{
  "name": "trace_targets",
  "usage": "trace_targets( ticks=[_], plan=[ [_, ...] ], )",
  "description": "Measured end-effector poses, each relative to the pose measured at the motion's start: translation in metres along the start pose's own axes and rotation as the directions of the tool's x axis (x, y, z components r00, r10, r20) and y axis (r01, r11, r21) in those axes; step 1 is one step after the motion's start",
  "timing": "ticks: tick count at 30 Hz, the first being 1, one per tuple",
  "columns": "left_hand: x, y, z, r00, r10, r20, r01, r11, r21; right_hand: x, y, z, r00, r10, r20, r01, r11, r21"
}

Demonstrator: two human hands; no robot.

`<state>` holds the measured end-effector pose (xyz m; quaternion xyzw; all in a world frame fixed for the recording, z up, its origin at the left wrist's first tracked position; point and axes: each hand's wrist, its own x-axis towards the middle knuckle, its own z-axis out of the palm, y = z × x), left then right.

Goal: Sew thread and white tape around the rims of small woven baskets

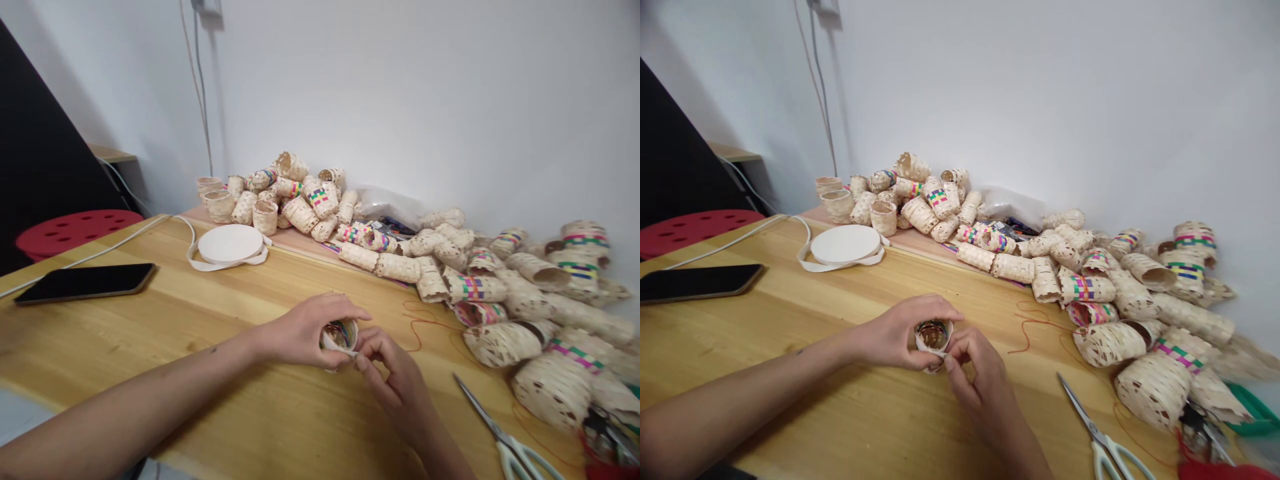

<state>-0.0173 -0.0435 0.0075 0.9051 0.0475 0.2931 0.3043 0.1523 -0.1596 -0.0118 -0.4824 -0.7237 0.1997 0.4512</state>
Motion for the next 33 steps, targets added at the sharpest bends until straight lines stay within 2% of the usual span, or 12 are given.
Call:
trace_targets(
  ticks=[7, 16, 24, 29, 31, 33],
  plan=[
    [0.0000, -0.0030, -0.0002, 1.000, 0.025, -0.002, -0.025, 1.000, 0.018, -0.0001, 0.0005, 0.0004, 1.000, 0.010, 0.002, -0.010, 1.000, 0.020],
    [-0.0023, -0.0040, -0.0033, 0.998, 0.051, 0.035, -0.050, 0.998, -0.041, -0.0007, 0.0027, 0.0023, 0.999, 0.045, -0.023, -0.045, 0.999, -0.017],
    [-0.0038, -0.0035, -0.0018, 0.998, 0.053, 0.029, -0.052, 0.998, -0.039, 0.0019, -0.0006, 0.0026, 0.998, 0.034, -0.051, -0.037, 0.998, -0.057],
    [-0.0062, 0.0004, -0.0017, 1.000, 0.014, 0.017, -0.013, 0.999, -0.033, 0.0015, -0.0006, -0.0003, 0.997, 0.044, -0.069, -0.052, 0.992, -0.112],
    [-0.0075, 0.0018, -0.0011, 1.000, 0.002, 0.018, -0.002, 1.000, -0.030, 0.0027, 0.0003, -0.0015, 0.997, 0.008, -0.077, -0.020, 0.987, -0.157],
    [-0.0086, 0.0025, -0.0005, 1.000, -0.007, 0.025, 0.008, 0.999, -0.033, 0.0051, 0.0009, -0.0026, 0.995, -0.086, -0.041, 0.076, 0.976, -0.202]
  ],
)
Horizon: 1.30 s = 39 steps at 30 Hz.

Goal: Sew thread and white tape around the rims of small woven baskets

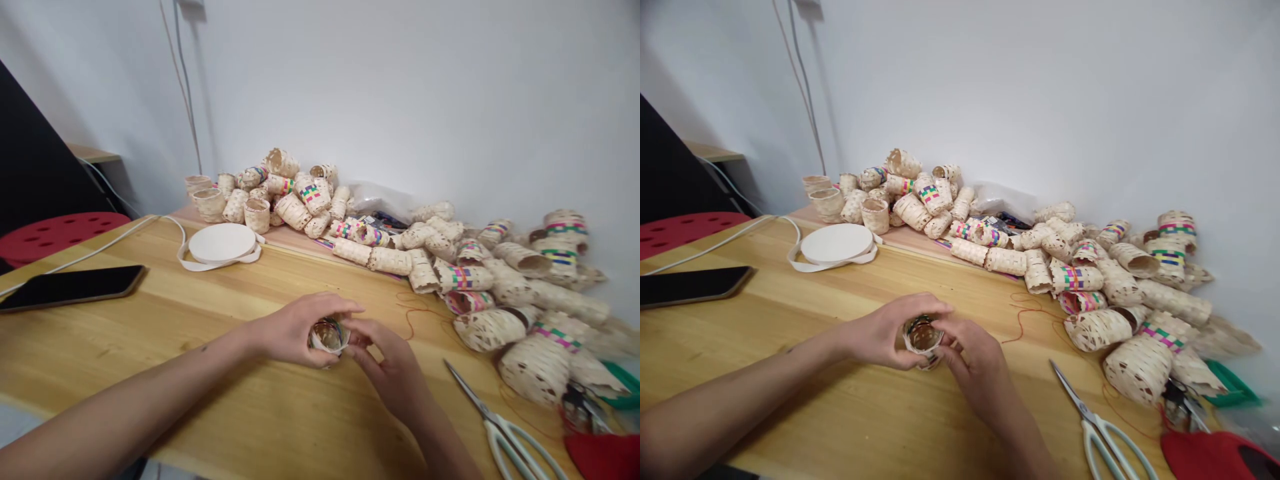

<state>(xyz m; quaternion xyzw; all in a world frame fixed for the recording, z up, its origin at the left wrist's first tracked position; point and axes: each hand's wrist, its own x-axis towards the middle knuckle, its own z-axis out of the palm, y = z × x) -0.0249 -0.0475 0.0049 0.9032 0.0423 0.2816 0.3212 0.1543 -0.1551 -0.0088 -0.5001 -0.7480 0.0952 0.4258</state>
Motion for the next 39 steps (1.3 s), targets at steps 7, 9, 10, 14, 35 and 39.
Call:
trace_targets(
  ticks=[7, 9, 10, 14, 35, 39],
  plan=[
    [-0.001, 0.002, -0.010, 0.998, 0.028, -0.063, -0.022, 0.995, 0.094, 0.009, -0.005, -0.007, 0.994, -0.044, 0.095, 0.060, 0.983, -0.171],
    [0.000, 0.004, -0.014, 0.983, 0.080, -0.165, -0.050, 0.983, 0.178, 0.011, -0.009, -0.011, 0.997, 0.012, 0.080, 0.007, 0.973, -0.230],
    [0.000, 0.005, -0.016, 0.970, 0.112, -0.214, -0.066, 0.975, 0.211, 0.012, -0.011, -0.012, 0.997, 0.037, 0.075, -0.017, 0.967, -0.254],
    [-0.002, 0.006, -0.011, 0.961, 0.128, -0.244, -0.068, 0.968, 0.242, 0.017, -0.016, -0.014, 0.991, 0.108, 0.083, -0.077, 0.948, -0.310],
    [0.002, -0.004, -0.009, 0.953, -0.151, -0.263, 0.148, 0.988, -0.031, 0.059, -0.020, -0.017, 0.971, 0.153, 0.186, -0.070, 0.919, -0.388],
    [0.002, -0.004, -0.016, 0.917, -0.138, -0.374, 0.142, 0.990, -0.017, 0.070, -0.018, -0.035, 0.965, 0.193, 0.180, -0.149, 0.961, -0.233]
  ],
)
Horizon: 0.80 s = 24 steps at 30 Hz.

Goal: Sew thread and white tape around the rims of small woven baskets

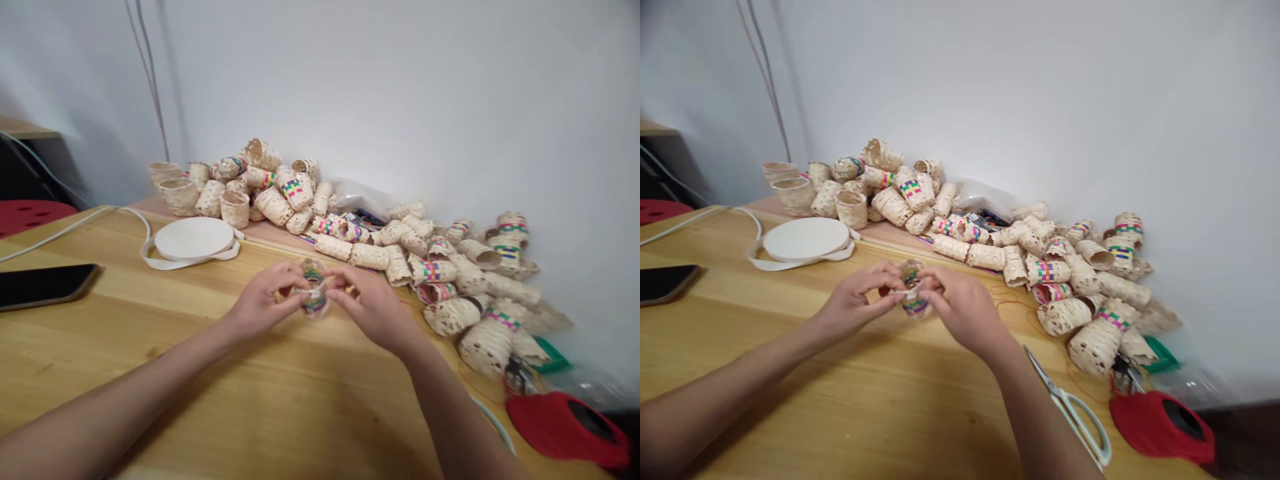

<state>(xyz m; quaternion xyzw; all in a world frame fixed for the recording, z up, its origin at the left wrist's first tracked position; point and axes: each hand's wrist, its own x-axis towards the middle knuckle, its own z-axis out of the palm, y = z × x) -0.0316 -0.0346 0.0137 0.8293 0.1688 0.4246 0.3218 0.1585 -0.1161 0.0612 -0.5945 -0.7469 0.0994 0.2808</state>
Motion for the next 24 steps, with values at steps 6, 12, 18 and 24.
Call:
trace_targets(
  ticks=[6, 12, 18, 24],
  plan=[
    [0.004, -0.010, -0.008, 0.977, -0.095, -0.192, 0.114, 0.989, 0.090, -0.025, 0.047, -0.027, 0.992, 0.101, 0.080, -0.079, 0.967, -0.242],
    [0.001, -0.017, 0.000, 0.966, -0.115, -0.230, 0.137, 0.987, 0.081, -0.072, 0.089, 0.013, 0.982, 0.168, 0.087, -0.119, 0.906, -0.406],
    [-0.002, -0.019, 0.007, 0.957, -0.213, -0.197, 0.209, 0.977, -0.038, -0.088, 0.089, 0.049, 0.982, 0.178, -0.059, -0.185, 0.880, -0.436],
    [-0.003, -0.017, 0.014, 0.928, -0.354, -0.114, 0.310, 0.906, -0.288, -0.053, 0.037, 0.041, 0.986, 0.120, -0.116, -0.146, 0.957, -0.251]
  ],
)
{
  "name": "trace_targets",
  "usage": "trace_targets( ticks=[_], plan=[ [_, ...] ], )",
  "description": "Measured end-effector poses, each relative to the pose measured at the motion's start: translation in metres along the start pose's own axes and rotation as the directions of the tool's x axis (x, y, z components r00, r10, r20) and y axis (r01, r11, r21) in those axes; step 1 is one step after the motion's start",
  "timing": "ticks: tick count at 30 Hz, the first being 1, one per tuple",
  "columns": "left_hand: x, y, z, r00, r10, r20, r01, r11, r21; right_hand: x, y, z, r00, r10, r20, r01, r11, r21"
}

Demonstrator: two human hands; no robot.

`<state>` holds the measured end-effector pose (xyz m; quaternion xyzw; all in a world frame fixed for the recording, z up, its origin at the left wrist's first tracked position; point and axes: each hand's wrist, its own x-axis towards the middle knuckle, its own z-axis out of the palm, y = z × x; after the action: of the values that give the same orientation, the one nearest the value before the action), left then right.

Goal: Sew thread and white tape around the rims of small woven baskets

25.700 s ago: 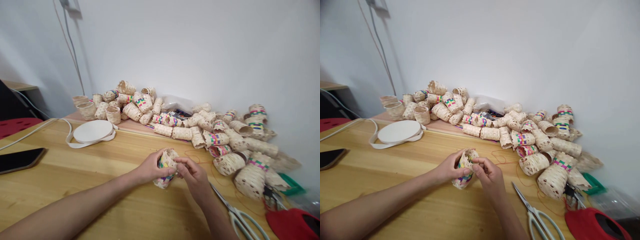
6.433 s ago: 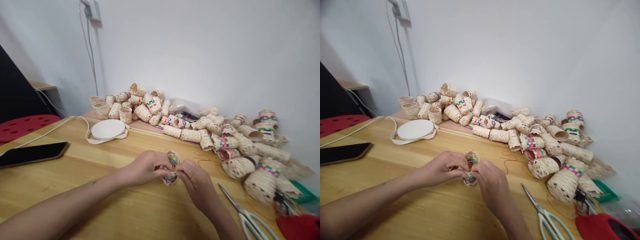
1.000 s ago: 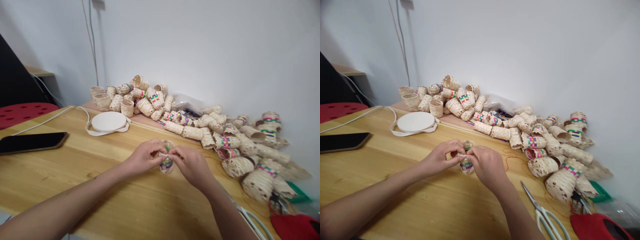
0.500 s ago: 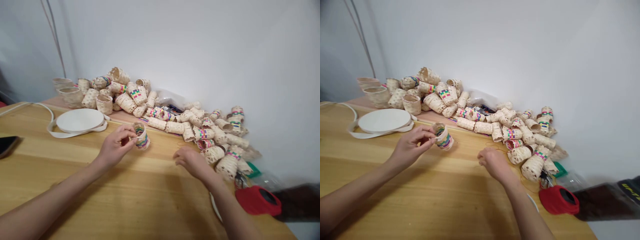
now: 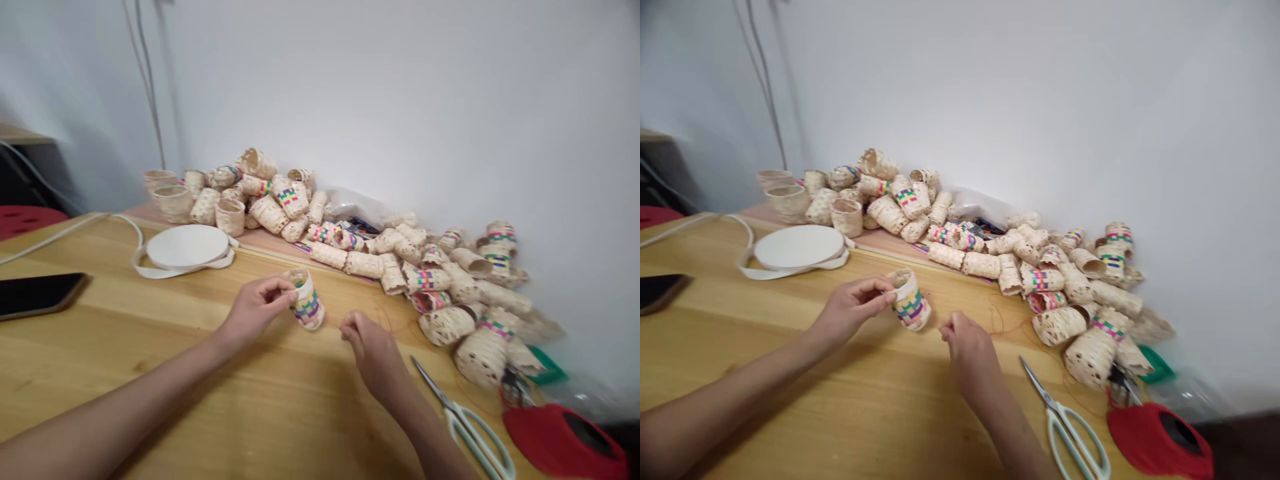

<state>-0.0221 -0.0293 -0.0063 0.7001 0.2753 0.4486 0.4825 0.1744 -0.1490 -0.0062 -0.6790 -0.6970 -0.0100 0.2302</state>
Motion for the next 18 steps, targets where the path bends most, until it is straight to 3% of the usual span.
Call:
trace_targets(
  ticks=[3, 6, 11, 18],
  plan=[
    [-0.002, 0.002, 0.001, 0.999, -0.018, 0.040, 0.021, 0.998, -0.057, 0.018, -0.027, -0.014, 0.995, -0.026, -0.092, 0.052, 0.956, 0.289],
    [-0.004, 0.005, 0.002, 0.998, 0.012, 0.064, -0.009, 0.999, -0.032, 0.025, -0.040, -0.014, 0.983, -0.064, -0.173, 0.134, 0.892, 0.432],
    [-0.007, 0.011, 0.004, 0.980, 0.195, 0.035, -0.198, 0.974, 0.111, 0.016, -0.038, 0.001, 0.968, -0.128, -0.214, 0.215, 0.861, 0.460],
    [-0.017, 0.017, 0.008, 0.883, 0.465, 0.065, -0.464, 0.843, 0.271, 0.009, -0.038, 0.000, 0.961, -0.109, -0.253, 0.198, 0.912, 0.360]
  ],
)
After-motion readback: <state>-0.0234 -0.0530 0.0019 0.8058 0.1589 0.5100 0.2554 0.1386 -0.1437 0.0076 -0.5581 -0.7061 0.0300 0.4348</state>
